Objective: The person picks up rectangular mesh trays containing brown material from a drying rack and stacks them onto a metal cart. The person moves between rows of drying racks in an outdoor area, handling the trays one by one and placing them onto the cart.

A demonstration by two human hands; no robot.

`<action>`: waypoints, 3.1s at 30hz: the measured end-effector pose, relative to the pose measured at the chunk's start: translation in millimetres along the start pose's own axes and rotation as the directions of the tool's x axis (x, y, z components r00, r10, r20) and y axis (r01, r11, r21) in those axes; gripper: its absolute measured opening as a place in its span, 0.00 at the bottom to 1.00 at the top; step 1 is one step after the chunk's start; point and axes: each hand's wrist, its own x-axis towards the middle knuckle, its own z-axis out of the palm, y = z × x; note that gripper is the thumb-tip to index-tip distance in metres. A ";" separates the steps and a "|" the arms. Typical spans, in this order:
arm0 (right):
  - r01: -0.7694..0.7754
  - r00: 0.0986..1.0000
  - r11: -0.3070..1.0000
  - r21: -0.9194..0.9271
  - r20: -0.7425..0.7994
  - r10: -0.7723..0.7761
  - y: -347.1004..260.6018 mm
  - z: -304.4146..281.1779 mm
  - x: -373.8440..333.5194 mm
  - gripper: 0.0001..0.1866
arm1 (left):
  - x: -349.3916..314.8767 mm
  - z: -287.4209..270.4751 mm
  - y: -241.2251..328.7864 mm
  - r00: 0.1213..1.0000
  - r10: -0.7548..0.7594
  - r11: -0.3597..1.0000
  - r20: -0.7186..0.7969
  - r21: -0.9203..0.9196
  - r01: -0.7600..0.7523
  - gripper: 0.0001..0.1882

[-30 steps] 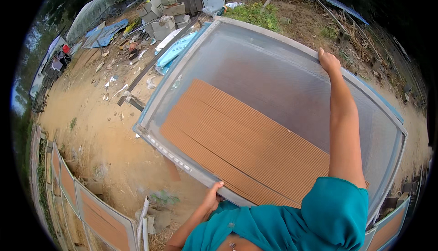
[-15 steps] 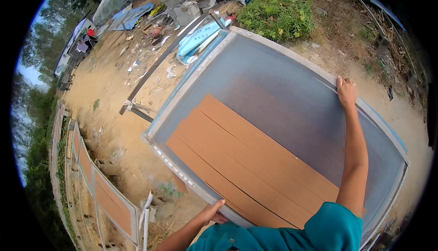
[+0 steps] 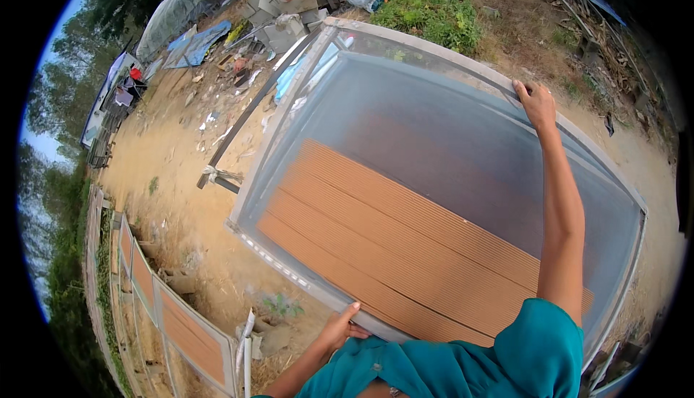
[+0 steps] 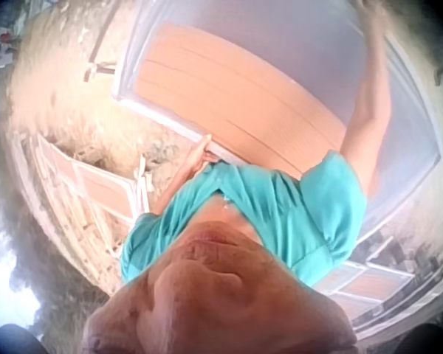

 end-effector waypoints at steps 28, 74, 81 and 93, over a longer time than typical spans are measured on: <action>-0.278 0.867 0.666 -0.692 0.118 0.484 148.6 -245.1 -489.9 0.17 | 9.2 -7.7 -33.6 0.966 0.045 0.946 0.256 0.300 -0.123 0.47; -0.847 0.357 -0.102 0.523 0.699 0.620 403.6 -265.8 -491.1 0.42 | 9.8 125.2 -88.8 0.942 0.317 0.932 -0.110 -0.144 -0.331 0.41; -0.861 0.459 0.214 0.461 0.525 0.717 418.6 -249.2 -438.9 0.42 | 11.1 161.8 -84.7 0.961 0.275 0.961 0.033 0.006 -0.275 0.42; -0.836 0.540 0.521 0.173 0.082 0.838 387.7 -247.0 -447.6 0.34 | 16.5 182.4 -79.1 0.977 0.165 0.955 0.135 0.224 -0.192 0.43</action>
